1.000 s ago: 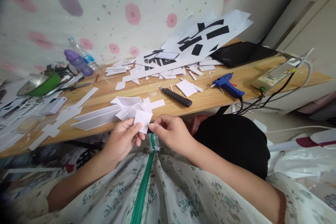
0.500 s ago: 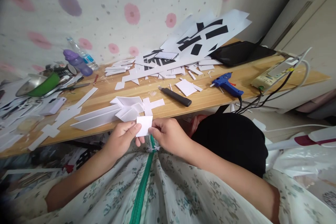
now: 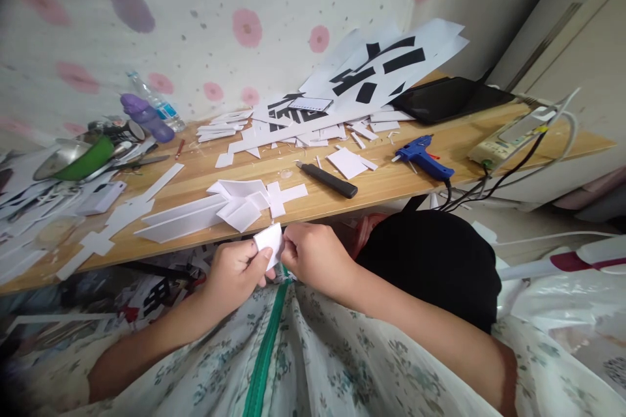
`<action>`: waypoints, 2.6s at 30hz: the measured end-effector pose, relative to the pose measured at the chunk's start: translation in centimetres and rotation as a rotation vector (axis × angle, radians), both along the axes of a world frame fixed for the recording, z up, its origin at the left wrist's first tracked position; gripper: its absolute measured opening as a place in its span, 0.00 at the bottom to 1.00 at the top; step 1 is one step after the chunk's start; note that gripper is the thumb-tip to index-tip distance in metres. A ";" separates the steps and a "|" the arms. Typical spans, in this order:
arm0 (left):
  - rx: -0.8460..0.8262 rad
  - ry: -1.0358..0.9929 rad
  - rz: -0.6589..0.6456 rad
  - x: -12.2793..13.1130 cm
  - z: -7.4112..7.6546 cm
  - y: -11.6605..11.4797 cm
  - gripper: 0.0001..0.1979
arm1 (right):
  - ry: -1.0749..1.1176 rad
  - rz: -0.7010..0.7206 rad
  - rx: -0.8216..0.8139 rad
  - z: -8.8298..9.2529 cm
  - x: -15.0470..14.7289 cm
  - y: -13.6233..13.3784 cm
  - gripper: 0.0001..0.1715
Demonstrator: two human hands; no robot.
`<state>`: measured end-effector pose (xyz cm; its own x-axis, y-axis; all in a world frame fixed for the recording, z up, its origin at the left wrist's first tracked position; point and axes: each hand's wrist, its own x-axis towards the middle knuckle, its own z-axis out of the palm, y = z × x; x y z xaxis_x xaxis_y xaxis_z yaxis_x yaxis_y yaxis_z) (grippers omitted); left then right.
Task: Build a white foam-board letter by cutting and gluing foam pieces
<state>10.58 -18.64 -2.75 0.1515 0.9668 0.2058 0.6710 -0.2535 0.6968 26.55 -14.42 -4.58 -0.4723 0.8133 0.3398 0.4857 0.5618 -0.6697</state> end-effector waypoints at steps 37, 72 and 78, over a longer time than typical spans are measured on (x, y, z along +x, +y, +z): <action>0.559 0.258 -0.234 -8.2 -2.6 3.7 0.05 | -0.299 -0.047 0.022 -1.4 -4.7 8.0 0.07; 0.617 0.244 -0.194 -7.6 -3.1 4.4 0.05 | -0.381 -0.076 -0.099 -1.2 -5.4 9.0 0.06; 0.612 0.269 -0.193 -7.5 -3.0 4.3 0.05 | -0.439 0.009 -0.150 -0.4 -5.1 9.1 0.08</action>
<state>3.08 -14.37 -5.71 0.4306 0.6400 0.6364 0.7039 -0.6794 0.2069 21.41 -5.32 -4.97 -0.5528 0.8332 -0.0149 0.7366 0.4802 -0.4763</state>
